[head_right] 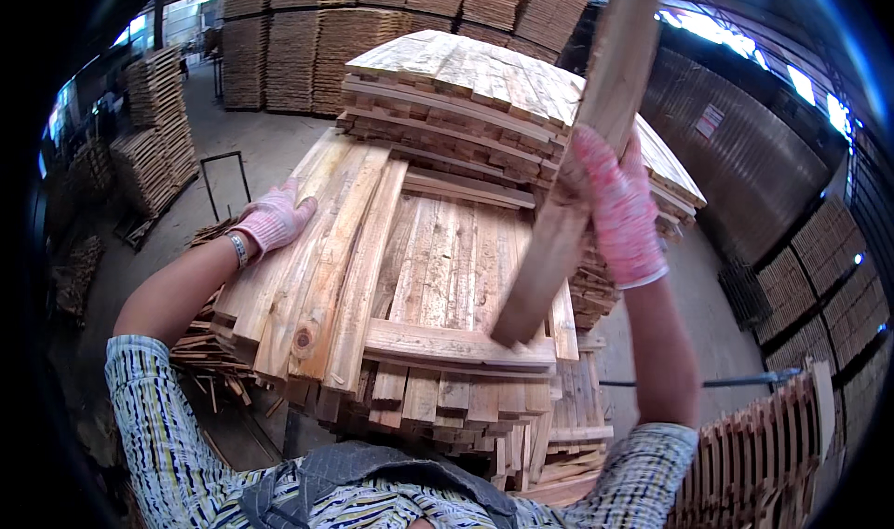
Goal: The person repeatedly picks up wooden planks from a large pile and places them onto a growing stack. They handle the planks one at a time or in small groups, aligning them as they build the stack higher. The process is continuous and repetitive throughout the clip.
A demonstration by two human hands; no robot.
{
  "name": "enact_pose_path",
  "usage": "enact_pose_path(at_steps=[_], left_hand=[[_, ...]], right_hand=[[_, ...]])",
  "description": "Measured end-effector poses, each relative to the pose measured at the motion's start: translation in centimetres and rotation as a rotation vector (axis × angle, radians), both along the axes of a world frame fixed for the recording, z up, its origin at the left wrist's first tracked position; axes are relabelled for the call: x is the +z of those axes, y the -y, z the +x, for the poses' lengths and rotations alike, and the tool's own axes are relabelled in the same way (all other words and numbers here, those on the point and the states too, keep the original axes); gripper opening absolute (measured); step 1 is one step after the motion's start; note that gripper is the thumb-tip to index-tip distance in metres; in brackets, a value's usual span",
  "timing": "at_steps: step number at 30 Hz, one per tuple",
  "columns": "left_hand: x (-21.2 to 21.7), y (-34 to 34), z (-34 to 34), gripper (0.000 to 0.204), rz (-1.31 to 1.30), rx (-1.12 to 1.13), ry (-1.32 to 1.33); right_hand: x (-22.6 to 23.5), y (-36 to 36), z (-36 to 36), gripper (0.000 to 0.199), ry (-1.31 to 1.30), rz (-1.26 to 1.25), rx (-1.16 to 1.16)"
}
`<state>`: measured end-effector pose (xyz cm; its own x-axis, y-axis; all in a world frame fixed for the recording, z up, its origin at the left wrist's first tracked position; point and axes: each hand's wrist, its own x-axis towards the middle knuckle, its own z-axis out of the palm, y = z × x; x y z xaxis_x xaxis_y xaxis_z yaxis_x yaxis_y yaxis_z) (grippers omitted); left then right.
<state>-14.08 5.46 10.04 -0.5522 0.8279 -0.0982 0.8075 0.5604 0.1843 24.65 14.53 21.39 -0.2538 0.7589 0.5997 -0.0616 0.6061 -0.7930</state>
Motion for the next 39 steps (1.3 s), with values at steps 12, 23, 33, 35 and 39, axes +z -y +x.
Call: enact_pose_path(at_steps=[12,23,33,35,39], left_hand=[[-1.9,-1.4,-0.5,0.072,-0.002,-0.048,-0.075],[-2.5,-1.1,-2.4,0.073,0.024,-0.069,0.005],[-1.7,-1.6,-2.1,0.077,0.025,-0.148,0.020],[-2.5,-1.5,-2.5,0.078,0.061,-0.143,0.000],[-2.2,-1.5,-1.7,0.079,0.042,-0.117,-0.008]], right_hand=[[-9.3,0.5,-4.3,0.087,1.416,-0.284,-0.349],[-9.0,1.2,-6.7,0.055,-0.007,-1.130,0.518],[-15.1,1.2,-16.2,0.045,0.088,-1.117,0.359],[-15.7,1.4,-16.2,0.047,-0.057,-1.116,0.428],[-16.3,0.5,-15.4,0.075,0.269,-0.780,0.285]])
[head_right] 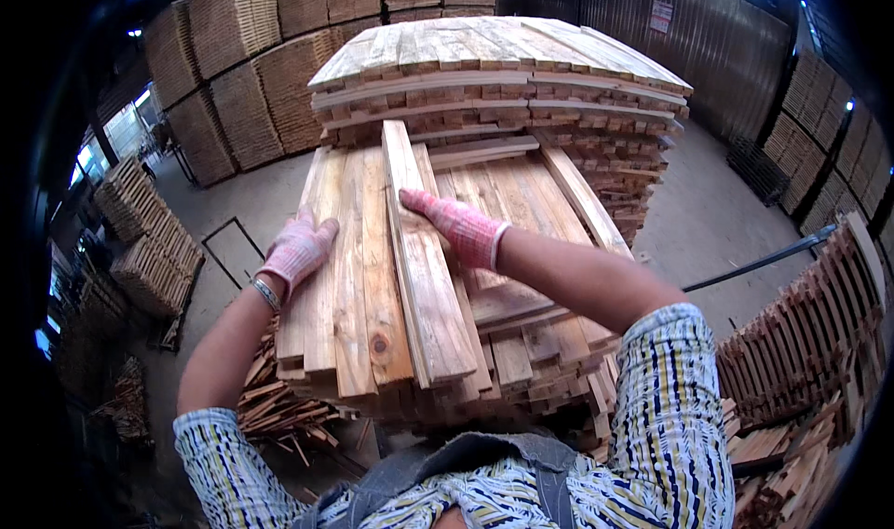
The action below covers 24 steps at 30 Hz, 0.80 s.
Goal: The person repeatedly picks up wooden planks from a large pile and places them onto a growing stack. They handle the planks one at a time or in small groups, aligning them as they build the stack higher. The process is continuous and repetitive throughout the clip.
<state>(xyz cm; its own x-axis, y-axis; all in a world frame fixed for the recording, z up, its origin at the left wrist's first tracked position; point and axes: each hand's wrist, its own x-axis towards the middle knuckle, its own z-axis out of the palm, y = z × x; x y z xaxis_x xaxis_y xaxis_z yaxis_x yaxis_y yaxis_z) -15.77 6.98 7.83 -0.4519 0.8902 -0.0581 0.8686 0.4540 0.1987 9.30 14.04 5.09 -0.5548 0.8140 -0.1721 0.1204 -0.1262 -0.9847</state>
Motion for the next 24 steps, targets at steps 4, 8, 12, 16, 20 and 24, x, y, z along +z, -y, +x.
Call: enact_pose_path(at_steps=[4,8,12,16,20,24], left_hand=[[-0.5,0.2,-0.4,0.074,0.041,-0.033,-0.009],[0.2,0.8,-0.1,0.074,0.013,-0.011,0.003],[0.2,0.3,0.6,0.073,0.036,-0.068,-0.025],[0.6,0.7,0.4,0.073,0.019,-0.034,-0.047],[0.9,1.3,0.4,0.078,0.008,-0.094,-0.041],[-0.5,1.5,0.8,0.088,0.170,-0.318,-0.145]], right_hand=[[4.9,-0.2,1.9,0.116,0.466,0.371,-0.113],[7.5,6.0,-1.7,0.106,0.922,0.592,0.018],[6.4,3.7,-3.8,0.085,0.910,0.424,-0.105],[9.3,3.7,-3.1,0.078,0.923,0.535,0.106],[11.3,2.2,2.1,0.087,0.803,0.522,0.002],[6.7,0.8,5.4,0.085,1.004,0.467,-0.063]])
